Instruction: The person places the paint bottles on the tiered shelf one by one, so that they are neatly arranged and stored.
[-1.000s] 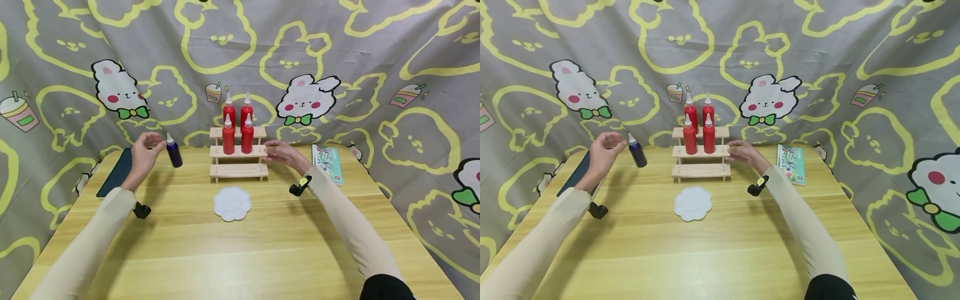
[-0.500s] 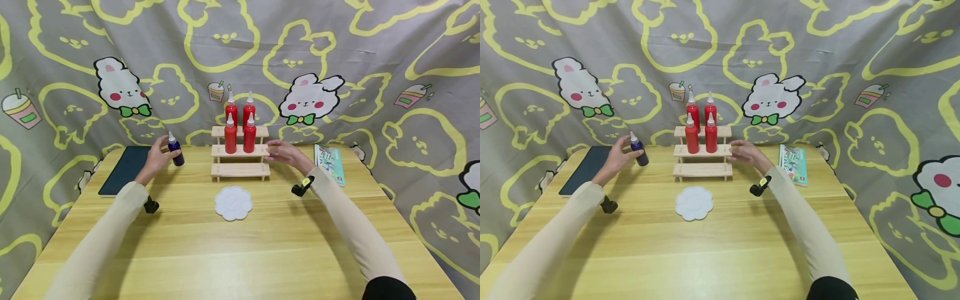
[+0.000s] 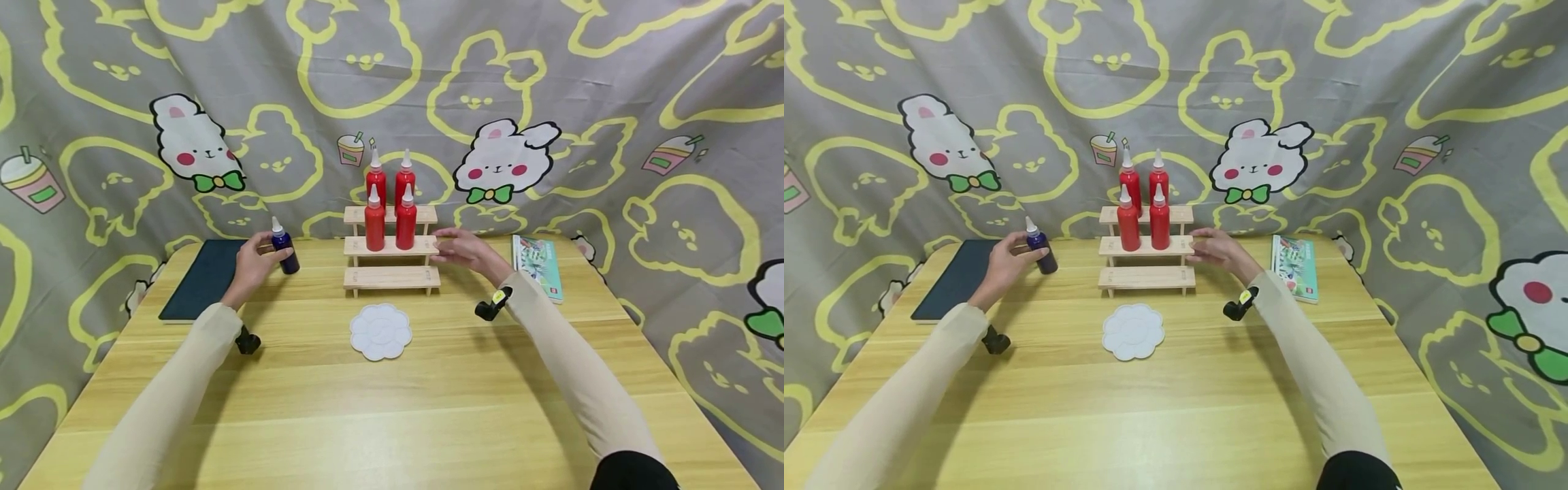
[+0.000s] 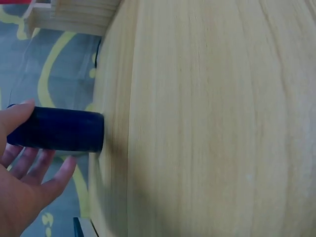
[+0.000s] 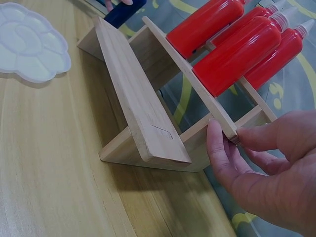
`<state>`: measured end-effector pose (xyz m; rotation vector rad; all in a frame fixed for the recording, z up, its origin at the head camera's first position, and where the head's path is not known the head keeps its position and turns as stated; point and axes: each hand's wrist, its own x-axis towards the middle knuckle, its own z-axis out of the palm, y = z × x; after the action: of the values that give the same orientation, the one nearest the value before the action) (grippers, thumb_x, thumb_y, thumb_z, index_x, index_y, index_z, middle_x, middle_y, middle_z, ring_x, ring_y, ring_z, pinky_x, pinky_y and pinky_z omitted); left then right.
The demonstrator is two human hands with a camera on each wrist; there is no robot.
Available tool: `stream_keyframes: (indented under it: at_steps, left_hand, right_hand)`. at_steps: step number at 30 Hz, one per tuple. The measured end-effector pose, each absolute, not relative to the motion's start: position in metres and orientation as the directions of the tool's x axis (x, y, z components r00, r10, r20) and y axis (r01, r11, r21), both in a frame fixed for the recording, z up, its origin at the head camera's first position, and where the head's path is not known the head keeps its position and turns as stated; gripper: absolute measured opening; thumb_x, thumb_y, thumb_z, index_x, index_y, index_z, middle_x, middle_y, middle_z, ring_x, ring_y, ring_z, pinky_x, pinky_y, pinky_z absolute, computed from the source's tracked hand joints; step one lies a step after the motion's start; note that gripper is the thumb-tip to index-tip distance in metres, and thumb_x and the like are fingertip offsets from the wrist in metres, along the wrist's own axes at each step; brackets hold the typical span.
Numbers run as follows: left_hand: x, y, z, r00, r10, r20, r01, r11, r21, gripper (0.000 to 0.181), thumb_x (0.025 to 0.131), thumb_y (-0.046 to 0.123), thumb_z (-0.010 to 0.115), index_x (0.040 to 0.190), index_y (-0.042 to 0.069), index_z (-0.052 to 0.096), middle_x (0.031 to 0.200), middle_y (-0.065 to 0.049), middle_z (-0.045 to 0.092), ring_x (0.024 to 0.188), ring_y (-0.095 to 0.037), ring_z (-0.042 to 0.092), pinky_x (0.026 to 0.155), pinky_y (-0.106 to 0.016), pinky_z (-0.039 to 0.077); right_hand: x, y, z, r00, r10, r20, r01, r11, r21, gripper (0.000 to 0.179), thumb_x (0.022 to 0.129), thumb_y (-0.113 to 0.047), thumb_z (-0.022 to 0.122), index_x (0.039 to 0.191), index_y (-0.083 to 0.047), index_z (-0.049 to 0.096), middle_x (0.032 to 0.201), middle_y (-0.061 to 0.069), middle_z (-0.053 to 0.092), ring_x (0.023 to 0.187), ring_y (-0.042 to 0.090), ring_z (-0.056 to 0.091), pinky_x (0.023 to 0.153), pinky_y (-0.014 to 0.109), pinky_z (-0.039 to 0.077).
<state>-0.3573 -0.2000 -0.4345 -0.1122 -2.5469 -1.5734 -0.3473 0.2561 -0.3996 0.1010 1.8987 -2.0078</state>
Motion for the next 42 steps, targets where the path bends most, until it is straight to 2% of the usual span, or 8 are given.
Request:
stream_keyframes:
  at_steps: [7, 12, 16, 22, 27, 33, 39, 42]
  left_hand:
    - [-0.352, -0.201, -0.423, -0.978, -0.029, 0.207, 0.174, 0.438, 0.882, 0.068, 0.096, 0.042, 0.076, 0.15, 0.008, 0.051, 0.145, -0.018, 0.057, 0.132, -0.034, 0.056, 0.106, -0.048, 0.051]
    - [-0.349, -0.201, -0.414, -0.975, -0.011, 0.221, 0.196, 0.422, 0.885, 0.068, 0.096, 0.042, 0.076, 0.15, 0.01, 0.052, 0.142, -0.013, 0.058, 0.124, -0.024, 0.057, 0.092, -0.025, 0.055]
    - [-0.346, -0.2, -0.41, -0.976, -0.002, 0.218, 0.2, 0.397, 0.896, 0.068, 0.095, 0.04, 0.077, 0.151, 0.01, 0.051, 0.14, -0.012, 0.058, 0.118, -0.016, 0.057, 0.083, -0.014, 0.055]
    - [-0.345, -0.199, -0.404, -0.978, 0.027, 0.208, 0.202, 0.379, 0.903, 0.071, 0.096, 0.037, 0.077, 0.155, 0.009, 0.047, 0.146, -0.017, 0.055, 0.122, -0.021, 0.056, 0.081, -0.011, 0.055]
    - [-0.338, -0.194, -0.39, -0.979, 0.045, 0.2, 0.203, 0.368, 0.907, 0.068, 0.099, 0.029, 0.074, 0.156, 0.006, 0.045, 0.148, -0.021, 0.054, 0.126, -0.025, 0.055, 0.081, -0.011, 0.055]
    - [-0.322, -0.183, -0.368, -0.973, 0.071, 0.22, 0.23, 0.336, 0.913, 0.064, 0.098, 0.022, 0.074, 0.152, -0.001, 0.047, 0.143, -0.024, 0.056, 0.12, -0.026, 0.059, 0.083, -0.017, 0.059]
    - [-0.331, -0.182, -0.379, -0.969, 0.08, 0.233, 0.246, 0.327, 0.913, 0.067, 0.099, 0.022, 0.074, 0.155, 0.003, 0.045, 0.144, -0.022, 0.055, 0.126, -0.031, 0.057, 0.084, -0.017, 0.059]
    - [-0.338, -0.184, -0.385, -0.967, 0.081, 0.24, 0.253, 0.331, 0.909, 0.067, 0.099, 0.021, 0.074, 0.156, 0.004, 0.044, 0.144, -0.021, 0.055, 0.125, -0.028, 0.057, 0.084, -0.017, 0.059]
  right_hand:
    - [-0.347, 0.256, -0.399, -0.929, -0.214, -0.303, 0.311, -0.007, -0.95, 0.056, 0.105, 0.009, 0.046, 0.158, 0.007, 0.028, 0.118, 0.013, 0.053, 0.089, 0.015, 0.065, 0.097, 0.03, 0.059]
    - [-0.346, 0.256, -0.399, -0.93, -0.204, -0.305, 0.311, 0.004, -0.95, 0.054, 0.105, 0.008, 0.046, 0.157, 0.007, 0.03, 0.12, 0.013, 0.053, 0.091, 0.015, 0.065, 0.103, 0.033, 0.056]
    - [-0.346, 0.255, -0.4, -0.93, -0.208, -0.304, 0.311, 0.001, -0.95, 0.055, 0.105, 0.009, 0.047, 0.157, 0.007, 0.03, 0.119, 0.013, 0.053, 0.09, 0.015, 0.065, 0.097, 0.03, 0.059]
    - [-0.346, 0.254, -0.4, -0.931, -0.211, -0.299, 0.307, -0.006, -0.952, 0.054, 0.105, 0.009, 0.046, 0.157, 0.008, 0.03, 0.113, 0.011, 0.054, 0.084, 0.013, 0.063, 0.091, 0.027, 0.061]
    - [-0.346, 0.254, -0.399, -0.929, -0.214, -0.301, 0.309, -0.005, -0.951, 0.055, 0.104, 0.01, 0.046, 0.157, 0.007, 0.029, 0.121, 0.015, 0.053, 0.089, 0.015, 0.065, 0.092, 0.027, 0.061]
    - [-0.347, 0.254, -0.398, -0.926, -0.207, -0.314, 0.323, -0.012, -0.946, 0.055, 0.105, 0.01, 0.046, 0.157, 0.005, 0.03, 0.124, 0.015, 0.052, 0.09, 0.015, 0.067, 0.094, 0.028, 0.06]
    - [-0.347, 0.254, -0.398, -0.927, -0.208, -0.313, 0.324, -0.017, -0.946, 0.055, 0.105, 0.01, 0.046, 0.157, 0.006, 0.03, 0.126, 0.017, 0.052, 0.09, 0.015, 0.068, 0.095, 0.029, 0.06]
    - [-0.347, 0.253, -0.398, -0.928, -0.205, -0.311, 0.321, -0.017, -0.947, 0.055, 0.105, 0.01, 0.046, 0.158, 0.006, 0.03, 0.127, 0.017, 0.052, 0.089, 0.015, 0.068, 0.094, 0.028, 0.06]
